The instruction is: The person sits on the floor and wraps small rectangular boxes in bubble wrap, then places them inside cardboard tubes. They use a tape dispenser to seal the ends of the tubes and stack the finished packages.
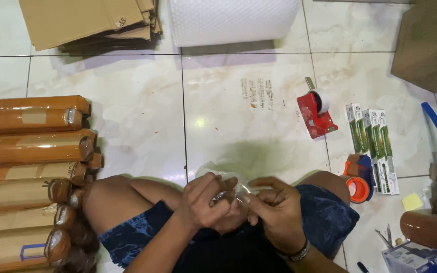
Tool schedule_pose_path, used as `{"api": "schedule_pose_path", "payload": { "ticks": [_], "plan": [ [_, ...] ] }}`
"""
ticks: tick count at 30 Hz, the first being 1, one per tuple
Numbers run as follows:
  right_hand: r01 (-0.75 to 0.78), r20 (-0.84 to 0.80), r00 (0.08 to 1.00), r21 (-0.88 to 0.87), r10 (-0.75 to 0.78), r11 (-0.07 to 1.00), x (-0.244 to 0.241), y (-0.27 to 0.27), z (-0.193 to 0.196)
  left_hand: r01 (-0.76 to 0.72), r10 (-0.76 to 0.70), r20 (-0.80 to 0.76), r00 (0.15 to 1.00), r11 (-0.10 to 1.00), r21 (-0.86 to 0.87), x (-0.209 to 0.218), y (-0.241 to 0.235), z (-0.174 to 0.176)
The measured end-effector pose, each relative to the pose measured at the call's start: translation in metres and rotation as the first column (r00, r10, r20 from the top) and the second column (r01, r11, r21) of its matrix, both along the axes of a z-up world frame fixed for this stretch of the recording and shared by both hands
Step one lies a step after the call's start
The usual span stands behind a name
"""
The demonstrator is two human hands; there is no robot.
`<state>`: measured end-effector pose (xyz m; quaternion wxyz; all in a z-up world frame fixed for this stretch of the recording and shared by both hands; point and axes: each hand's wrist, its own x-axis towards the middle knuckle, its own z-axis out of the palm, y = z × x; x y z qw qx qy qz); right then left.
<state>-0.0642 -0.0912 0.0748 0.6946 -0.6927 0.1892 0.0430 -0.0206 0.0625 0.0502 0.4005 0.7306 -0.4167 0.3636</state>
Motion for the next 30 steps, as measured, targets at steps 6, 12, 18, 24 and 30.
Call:
{"api": "schedule_pose_path", "payload": {
  "ticks": [6, 12, 18, 24, 30],
  "plan": [
    [-0.106, 0.315, 0.946, 0.083, 0.075, 0.991, 0.008, 0.010, -0.034, 0.057, -0.058, -0.019, 0.998, 0.997, -0.050, 0.012, 0.007, -0.030],
    [-0.139, 0.376, 0.904, -0.194, 0.204, 0.971, 0.008, -0.008, -0.102, -0.093, 0.067, -0.130, 0.989, 0.975, -0.201, -0.005, 0.011, -0.080],
    [-0.333, 0.412, 0.657, -0.593, 0.631, 0.733, 0.038, -0.003, -0.099, 0.015, 0.062, -0.799, 0.598, 0.996, 0.089, -0.018, 0.021, -0.096],
    [-0.364, 0.089, 0.914, -0.251, 0.395, 0.897, 0.034, -0.014, -0.086, -0.182, -0.017, -0.907, 0.420, 0.978, -0.103, -0.011, 0.005, -0.048],
    [-0.240, -0.189, 0.935, 0.283, 0.300, 0.928, 0.049, -0.019, -0.008, 0.142, -0.224, -0.867, 0.445, 0.974, -0.179, -0.029, 0.010, -0.021]
  ]
}}
